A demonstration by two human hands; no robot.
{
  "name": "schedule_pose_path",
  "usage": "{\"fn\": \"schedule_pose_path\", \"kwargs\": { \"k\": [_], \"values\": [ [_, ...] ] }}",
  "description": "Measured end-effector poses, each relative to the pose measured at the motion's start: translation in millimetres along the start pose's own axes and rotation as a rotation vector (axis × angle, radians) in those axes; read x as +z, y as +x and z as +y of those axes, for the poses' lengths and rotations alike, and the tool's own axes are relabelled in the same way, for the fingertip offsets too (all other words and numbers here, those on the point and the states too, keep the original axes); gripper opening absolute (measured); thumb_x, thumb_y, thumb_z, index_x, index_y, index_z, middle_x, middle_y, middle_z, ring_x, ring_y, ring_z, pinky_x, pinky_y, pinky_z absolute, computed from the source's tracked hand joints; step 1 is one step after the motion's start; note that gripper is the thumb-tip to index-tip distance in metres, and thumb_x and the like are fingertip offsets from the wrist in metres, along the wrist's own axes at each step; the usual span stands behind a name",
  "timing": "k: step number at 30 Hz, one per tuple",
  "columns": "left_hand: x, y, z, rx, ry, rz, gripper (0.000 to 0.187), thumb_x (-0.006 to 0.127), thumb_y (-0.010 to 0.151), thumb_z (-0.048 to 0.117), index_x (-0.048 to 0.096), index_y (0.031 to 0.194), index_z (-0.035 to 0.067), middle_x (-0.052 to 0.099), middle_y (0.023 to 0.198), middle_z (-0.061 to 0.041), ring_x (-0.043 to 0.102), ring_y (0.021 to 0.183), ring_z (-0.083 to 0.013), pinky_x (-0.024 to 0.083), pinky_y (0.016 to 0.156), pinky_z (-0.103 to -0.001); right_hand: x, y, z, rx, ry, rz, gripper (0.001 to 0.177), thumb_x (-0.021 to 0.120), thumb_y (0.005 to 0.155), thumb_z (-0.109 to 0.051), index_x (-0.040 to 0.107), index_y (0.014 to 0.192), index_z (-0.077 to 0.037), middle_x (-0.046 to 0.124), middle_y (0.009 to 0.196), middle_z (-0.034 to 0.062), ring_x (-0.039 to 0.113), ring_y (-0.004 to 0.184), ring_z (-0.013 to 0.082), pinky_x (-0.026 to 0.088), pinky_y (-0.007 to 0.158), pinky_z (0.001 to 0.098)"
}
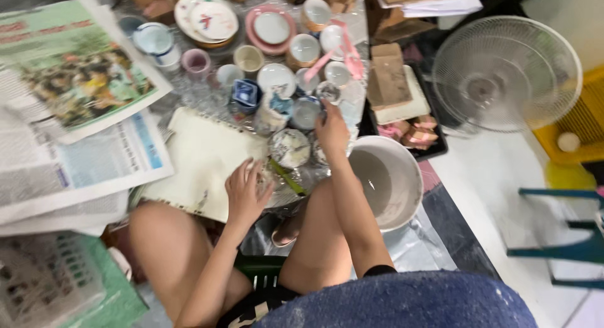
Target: The person wraps small ceramic cups and bowls with newspaper and secures them with masking tape. They handle each item individually, folding the paper around the object and taping it shut before placing it on the table.
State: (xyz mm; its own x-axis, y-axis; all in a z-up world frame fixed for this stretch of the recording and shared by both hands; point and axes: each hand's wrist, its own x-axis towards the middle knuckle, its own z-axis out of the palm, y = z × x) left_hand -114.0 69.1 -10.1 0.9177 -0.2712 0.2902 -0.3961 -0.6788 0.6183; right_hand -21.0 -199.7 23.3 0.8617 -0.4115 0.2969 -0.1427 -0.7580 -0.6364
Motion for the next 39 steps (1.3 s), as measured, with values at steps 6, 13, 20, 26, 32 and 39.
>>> {"fn": "schedule_pose_path", "kwargs": {
  "k": [6, 13, 20, 26, 32, 39],
  "values": [
    [-89, -65, -47, -0.160, 0.123, 0.144, 0.042, 0.075, 0.087, 0.029, 0.068, 0.127, 0.015, 0.062, 0.135, -0.009, 0.058, 0.124, -0.0313, 0.041, 0.108, -0.050, 23, 2, 34, -0.143, 0.075, 0.132, 0.039, 0.063, 0.094, -0.001, 0.060, 0.132, -0.001, 0.067, 0.124, 0.0220, 0.066, 0.111, 0.0400, 0.052, 0.092, 0.0442],
    [-151, -63, -113, -0.520, -0.215, 0.336, 0.035, 0.071, 0.094, 0.022, 0.069, 0.126, 0.009, 0.068, 0.119, -0.013, 0.070, 0.088, -0.0274, 0.057, 0.079, -0.039, 38, -4, 72, -0.001, 0.581, 0.253, 0.037, 0.057, 0.100, 0.000, 0.045, 0.135, 0.000, 0.061, 0.125, 0.0151, 0.067, 0.083, 0.0222, 0.058, 0.062, 0.0351],
    [-170, 44, -177, -0.412, -0.311, 0.322, 0.072, 0.078, 0.089, 0.038, 0.048, 0.149, 0.012, 0.050, 0.145, -0.019, 0.055, 0.119, -0.0378, 0.046, 0.101, -0.049, 38, -15, 112, 0.429, 1.215, -0.027, 0.021, 0.053, 0.101, -0.005, 0.043, 0.120, -0.001, 0.059, 0.089, 0.0096, 0.061, 0.062, 0.0189, 0.054, 0.058, 0.0322],
    [-176, 104, -185, -0.500, 0.393, 0.351, 0.075, 0.077, 0.092, 0.044, 0.046, 0.148, 0.004, 0.041, 0.151, -0.032, 0.031, 0.139, -0.0504, 0.025, 0.110, -0.064, 23, -9, 104, 0.550, 1.217, 0.044, 0.016, 0.050, 0.095, -0.006, 0.049, 0.111, -0.007, 0.061, 0.082, 0.0071, 0.060, 0.061, 0.0197, 0.051, 0.056, 0.0301],
    [-159, 117, -246, -0.825, 0.481, 0.370, 0.082, 0.080, 0.083, 0.040, 0.047, 0.141, -0.007, 0.060, 0.124, -0.029, 0.040, 0.134, -0.0507, 0.027, 0.108, -0.068, 36, -1, 112, 0.596, 1.530, 0.068, 0.011, 0.053, 0.099, -0.002, 0.041, 0.097, 0.000, 0.049, 0.075, 0.0092, 0.058, 0.064, 0.0227, 0.056, 0.060, 0.0339],
    [-180, 119, -245, -0.574, -0.225, 0.563, 0.030, 0.067, 0.103, 0.024, 0.069, 0.117, -0.002, 0.075, 0.112, -0.012, 0.072, 0.101, -0.0243, 0.055, 0.091, -0.038, 40, 0, 120, 0.676, 1.429, 0.052, 0.010, 0.050, 0.097, -0.004, 0.049, 0.106, -0.002, 0.057, 0.081, 0.0091, 0.059, 0.069, 0.0198, 0.052, 0.059, 0.0293]
  ]
}}
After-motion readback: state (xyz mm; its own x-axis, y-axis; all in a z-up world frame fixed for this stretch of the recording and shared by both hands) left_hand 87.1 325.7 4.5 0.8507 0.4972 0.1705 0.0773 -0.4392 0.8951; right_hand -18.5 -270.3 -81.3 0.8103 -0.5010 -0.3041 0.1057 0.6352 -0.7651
